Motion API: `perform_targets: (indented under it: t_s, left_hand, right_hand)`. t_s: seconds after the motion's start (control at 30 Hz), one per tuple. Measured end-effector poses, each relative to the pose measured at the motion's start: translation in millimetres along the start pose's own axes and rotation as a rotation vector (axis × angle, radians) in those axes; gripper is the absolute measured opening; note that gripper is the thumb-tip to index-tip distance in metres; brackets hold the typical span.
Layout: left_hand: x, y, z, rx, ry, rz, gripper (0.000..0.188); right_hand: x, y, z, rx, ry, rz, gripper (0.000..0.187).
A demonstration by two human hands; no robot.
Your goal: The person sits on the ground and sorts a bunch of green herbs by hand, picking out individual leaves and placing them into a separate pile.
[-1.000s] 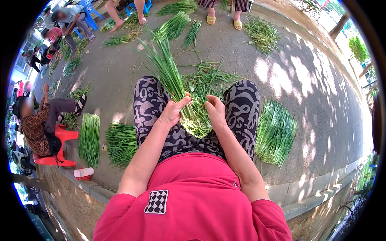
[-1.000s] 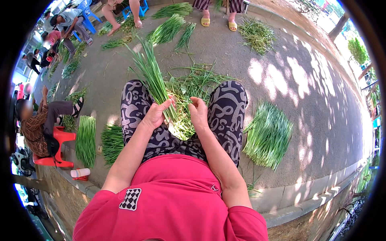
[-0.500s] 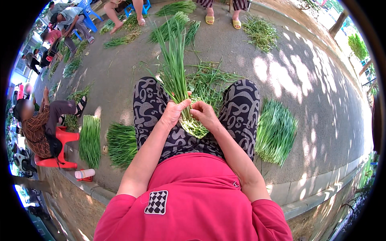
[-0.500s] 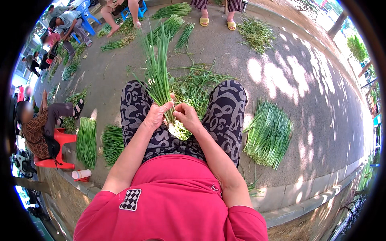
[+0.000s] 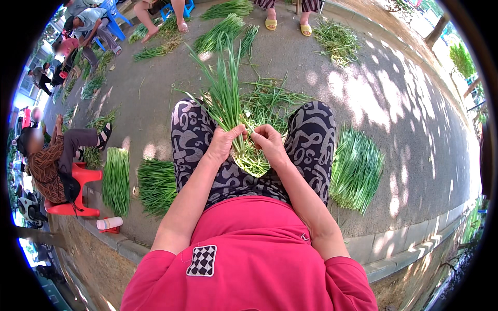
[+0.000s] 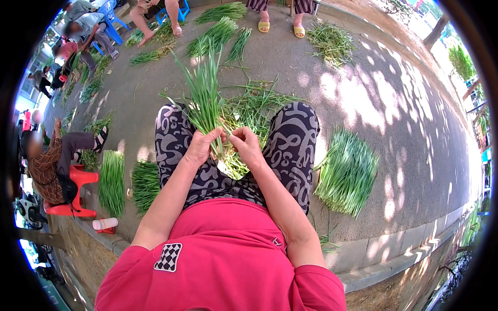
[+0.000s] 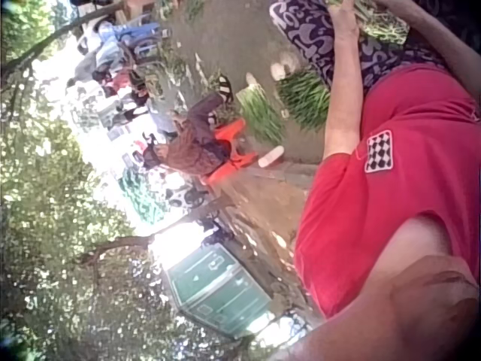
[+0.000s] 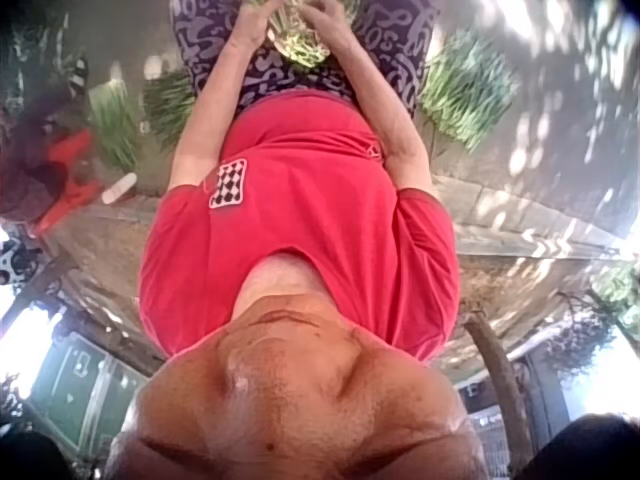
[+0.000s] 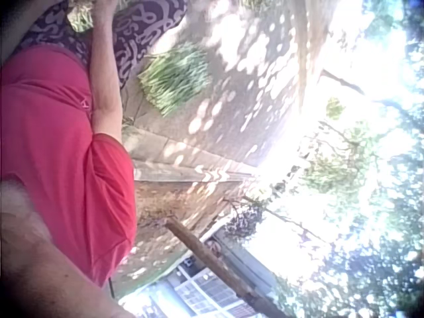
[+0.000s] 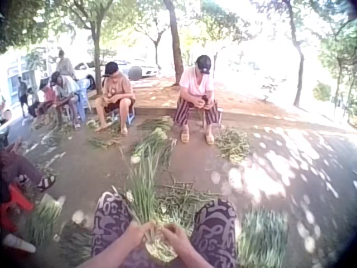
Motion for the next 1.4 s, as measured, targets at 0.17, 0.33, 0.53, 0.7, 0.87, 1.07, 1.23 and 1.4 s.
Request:
perform_targets:
  t_s: [0.17, 0.33, 0.53, 0.7, 0.87, 1.07, 1.23, 1.4]
  left_hand:
    - [0.6, -7.6, -2.8, -0.021, -0.023, 0.06, 0.033]
    - [-5.9, -3.7, -3.0, -0.096, -0.077, 0.124, 0.027]
    - [-15.1, -19.0, -7.5, 0.009, -0.032, 0.453, 0.033]
    - [-32.2, -20.7, -4.0, 0.087, 0.041, 0.617, 0.037]
    - [-42.8, -26.9, 2.5, 0.121, 0.068, 0.773, 0.034]
    - [-55.6, -37.3, 3.9, 0.158, 0.145, 0.862, 0.034]
    - [-49.3, -35.6, 6.3, 0.128, 0.116, 0.694, 0.034]
    - [-40.7, -32.9, 4.6, 0.076, 0.075, 0.498, 0.04]
  right_hand:
    - [-0.3, -3.1, -1.1, -0.043, 0.013, -0.124, 0.014]
    - [-13.2, -21.5, -9.4, -0.201, 0.071, -0.402, 0.01]
    - [-2.6, -28.3, -9.9, -0.324, 0.11, -0.741, 0.008]
    - [-1.5, -36.9, -10.3, -0.317, 0.084, -0.825, 0.006]
    - [-5.5, -42.8, -13.7, -0.304, 0.076, -0.94, 0.007]
    - [-9.8, -49.0, -17.0, -0.293, 0.073, -1.018, 0.008]
    - [-5.6, -51.1, -17.0, -0.281, 0.066, -1.031, 0.007]
    - [-4.8, -51.0, -15.7, -0.17, 0.055, -1.001, 0.009]
Point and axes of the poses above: each hand's wrist, its own z-axis away from the middle knuckle, its own y-axis out of the palm, x = y × z, the point moved 2 cm from there along -z, towards the middle knuckle, and after that the axes turned 12 degrees about z, right-handed, at the moved point
